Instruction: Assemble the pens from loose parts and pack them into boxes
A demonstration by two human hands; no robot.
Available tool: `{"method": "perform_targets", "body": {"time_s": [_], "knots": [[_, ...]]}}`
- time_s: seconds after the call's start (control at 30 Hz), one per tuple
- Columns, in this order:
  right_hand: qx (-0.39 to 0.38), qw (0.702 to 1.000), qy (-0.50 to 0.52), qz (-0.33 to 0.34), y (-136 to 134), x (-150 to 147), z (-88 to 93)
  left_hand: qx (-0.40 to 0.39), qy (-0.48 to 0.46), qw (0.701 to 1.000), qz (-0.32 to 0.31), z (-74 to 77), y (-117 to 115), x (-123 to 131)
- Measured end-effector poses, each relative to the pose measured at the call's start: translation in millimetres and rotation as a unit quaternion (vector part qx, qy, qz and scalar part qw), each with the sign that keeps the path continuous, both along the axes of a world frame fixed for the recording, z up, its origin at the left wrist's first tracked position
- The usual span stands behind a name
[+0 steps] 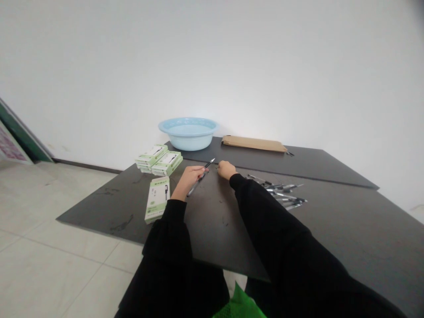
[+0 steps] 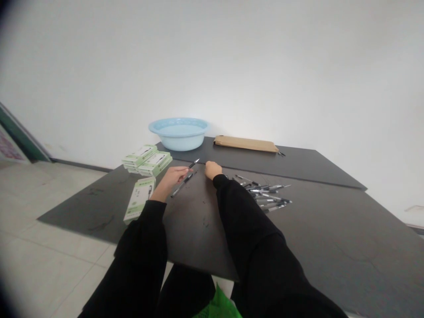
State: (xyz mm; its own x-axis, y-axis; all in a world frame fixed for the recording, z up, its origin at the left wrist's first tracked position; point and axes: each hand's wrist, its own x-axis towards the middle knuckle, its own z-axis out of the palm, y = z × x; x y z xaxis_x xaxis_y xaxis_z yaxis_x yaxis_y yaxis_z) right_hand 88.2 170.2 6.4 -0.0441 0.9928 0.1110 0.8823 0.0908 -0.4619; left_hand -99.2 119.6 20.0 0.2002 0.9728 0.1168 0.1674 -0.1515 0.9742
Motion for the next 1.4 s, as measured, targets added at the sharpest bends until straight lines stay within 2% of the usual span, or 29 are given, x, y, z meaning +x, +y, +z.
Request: {"method": "perform_targets", "body": {"time_s": [0.1,0.23,0.37,0.57,0.67,0.8,0.93,1.1,1.2,1.3,1.4], "knots": [[0.007,0.999,0.033,0.041,-14,22,10.1,0.009,0.021,0.999,-0.037,1.1,-3,1],[-0.013,0.991,0.088,0.098,-44,65,17.6,-0.007,0.054,0.993,-0.1,0.2,-6,7],[0.007,0.965,0.212,0.154,-70,99,17.0,-0.018,0.072,0.984,-0.161,-1.7,-8,14],[-0.028,0.944,0.302,0.131,-84,95,22.0,-0.035,0.082,0.972,-0.218,-7.7,-10,24],[-0.031,0.941,0.299,0.154,-88,89,27.0,-0.035,0.069,0.968,-0.238,-9.2,-12,28],[-0.028,0.942,0.28,0.182,-93,83,27.1,-0.04,0.078,0.967,-0.238,-8.6,-13,30],[-0.03,0.944,0.285,0.165,-94,74,19.1,-0.037,0.087,0.969,-0.229,-7.9,-15,30],[-0.017,0.926,0.344,0.157,-94,66,12.7,-0.071,0.029,0.972,-0.22,-7.6,-22,33],[-0.019,0.924,0.343,0.168,-94,66,11.0,-0.075,0.024,0.974,-0.213,-6.7,-26,33],[-0.051,0.932,0.302,0.195,-88,69,11.8,-0.085,0.058,0.975,-0.198,-4.8,-28,33],[-0.022,0.963,0.214,0.162,-69,69,20.7,-0.041,0.139,0.982,-0.12,-4.9,-33,34]]}}
